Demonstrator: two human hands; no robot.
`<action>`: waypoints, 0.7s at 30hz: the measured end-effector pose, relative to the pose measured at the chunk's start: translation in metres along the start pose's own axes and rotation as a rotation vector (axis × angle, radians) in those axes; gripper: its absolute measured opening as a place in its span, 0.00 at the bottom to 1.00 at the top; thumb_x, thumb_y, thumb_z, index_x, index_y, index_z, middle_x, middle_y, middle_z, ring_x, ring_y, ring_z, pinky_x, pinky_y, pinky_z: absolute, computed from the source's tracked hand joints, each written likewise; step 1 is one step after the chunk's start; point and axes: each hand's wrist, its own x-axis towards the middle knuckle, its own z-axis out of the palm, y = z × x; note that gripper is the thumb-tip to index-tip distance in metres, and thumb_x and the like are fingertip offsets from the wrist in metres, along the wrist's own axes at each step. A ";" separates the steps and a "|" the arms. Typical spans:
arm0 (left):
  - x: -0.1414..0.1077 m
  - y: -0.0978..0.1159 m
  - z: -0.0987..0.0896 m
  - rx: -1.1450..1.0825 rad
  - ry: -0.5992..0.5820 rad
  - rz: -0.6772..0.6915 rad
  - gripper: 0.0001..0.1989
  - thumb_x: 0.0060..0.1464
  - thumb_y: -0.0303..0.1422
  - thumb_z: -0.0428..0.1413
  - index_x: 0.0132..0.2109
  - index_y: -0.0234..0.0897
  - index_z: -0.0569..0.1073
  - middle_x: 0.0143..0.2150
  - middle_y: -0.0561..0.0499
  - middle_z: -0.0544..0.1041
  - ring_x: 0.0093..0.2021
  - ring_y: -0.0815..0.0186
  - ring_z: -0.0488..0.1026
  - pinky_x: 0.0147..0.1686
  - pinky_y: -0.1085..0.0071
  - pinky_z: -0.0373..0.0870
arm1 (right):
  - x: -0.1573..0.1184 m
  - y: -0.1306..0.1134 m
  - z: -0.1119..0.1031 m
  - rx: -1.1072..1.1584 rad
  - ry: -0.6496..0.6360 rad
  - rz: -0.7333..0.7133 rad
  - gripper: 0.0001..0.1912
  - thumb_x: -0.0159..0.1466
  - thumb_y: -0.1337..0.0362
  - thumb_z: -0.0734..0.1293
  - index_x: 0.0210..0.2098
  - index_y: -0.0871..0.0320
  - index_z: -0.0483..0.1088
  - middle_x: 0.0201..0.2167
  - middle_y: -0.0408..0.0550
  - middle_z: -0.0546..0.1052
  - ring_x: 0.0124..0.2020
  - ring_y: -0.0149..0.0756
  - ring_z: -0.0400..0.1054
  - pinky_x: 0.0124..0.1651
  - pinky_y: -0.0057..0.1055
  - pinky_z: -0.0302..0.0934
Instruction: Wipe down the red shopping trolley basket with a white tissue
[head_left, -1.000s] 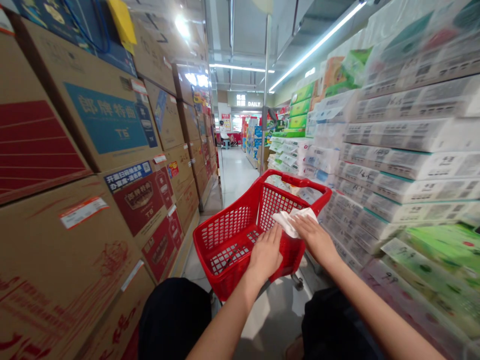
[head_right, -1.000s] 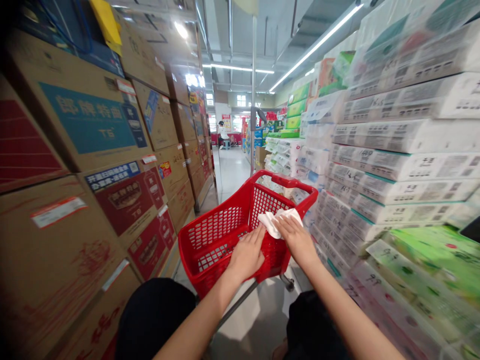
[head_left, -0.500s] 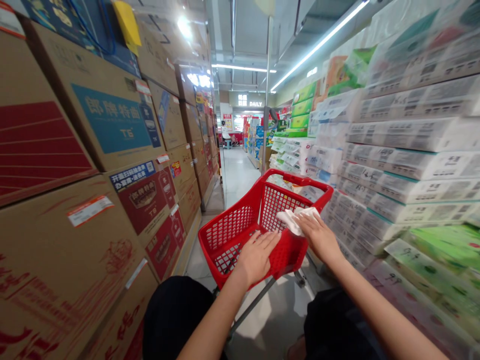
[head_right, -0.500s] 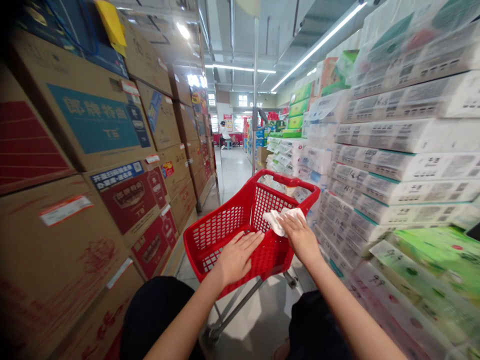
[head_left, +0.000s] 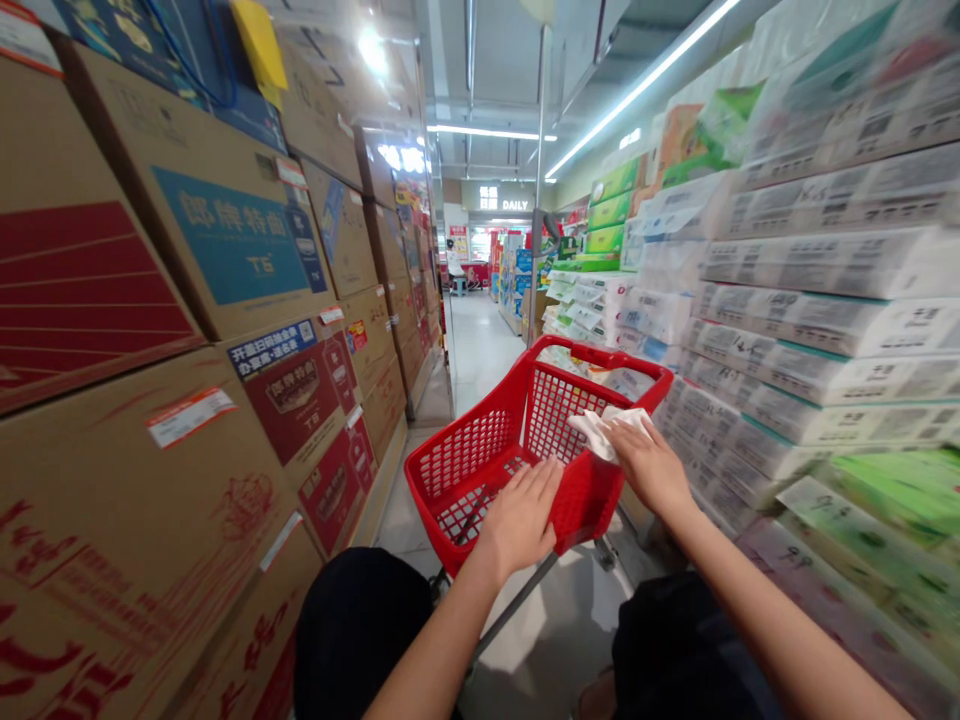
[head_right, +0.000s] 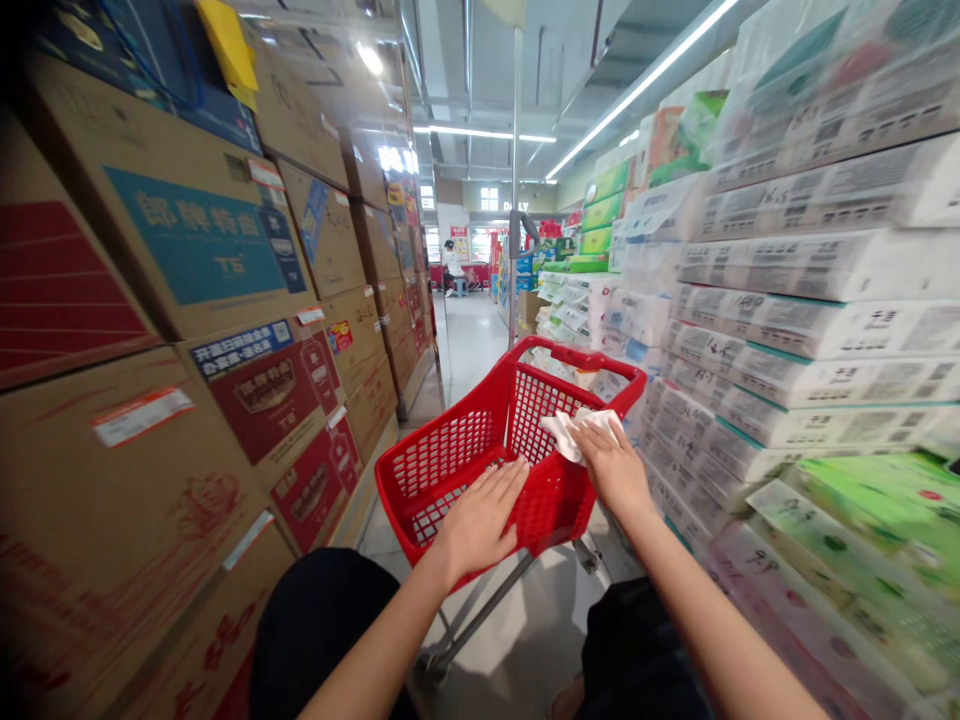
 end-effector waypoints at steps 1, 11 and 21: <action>0.001 0.001 0.001 -0.007 0.001 0.000 0.44 0.58 0.35 0.51 0.76 0.29 0.44 0.78 0.42 0.45 0.77 0.61 0.44 0.75 0.62 0.42 | 0.001 0.003 0.002 -0.017 0.006 0.032 0.30 0.68 0.74 0.57 0.69 0.57 0.63 0.62 0.54 0.75 0.65 0.43 0.67 0.72 0.52 0.51; 0.005 0.005 0.001 -0.063 -0.008 -0.008 0.45 0.55 0.34 0.52 0.76 0.30 0.45 0.78 0.42 0.45 0.77 0.59 0.46 0.75 0.61 0.44 | -0.009 -0.007 -0.001 0.033 -0.029 -0.054 0.31 0.69 0.74 0.56 0.71 0.54 0.59 0.65 0.50 0.72 0.68 0.40 0.63 0.74 0.50 0.48; 0.007 0.006 -0.003 -0.014 -0.052 -0.103 0.46 0.55 0.33 0.51 0.76 0.29 0.41 0.79 0.42 0.41 0.78 0.54 0.39 0.74 0.55 0.48 | -0.010 -0.029 0.003 0.072 -0.065 -0.157 0.32 0.71 0.71 0.58 0.73 0.55 0.54 0.68 0.50 0.68 0.70 0.41 0.59 0.74 0.49 0.50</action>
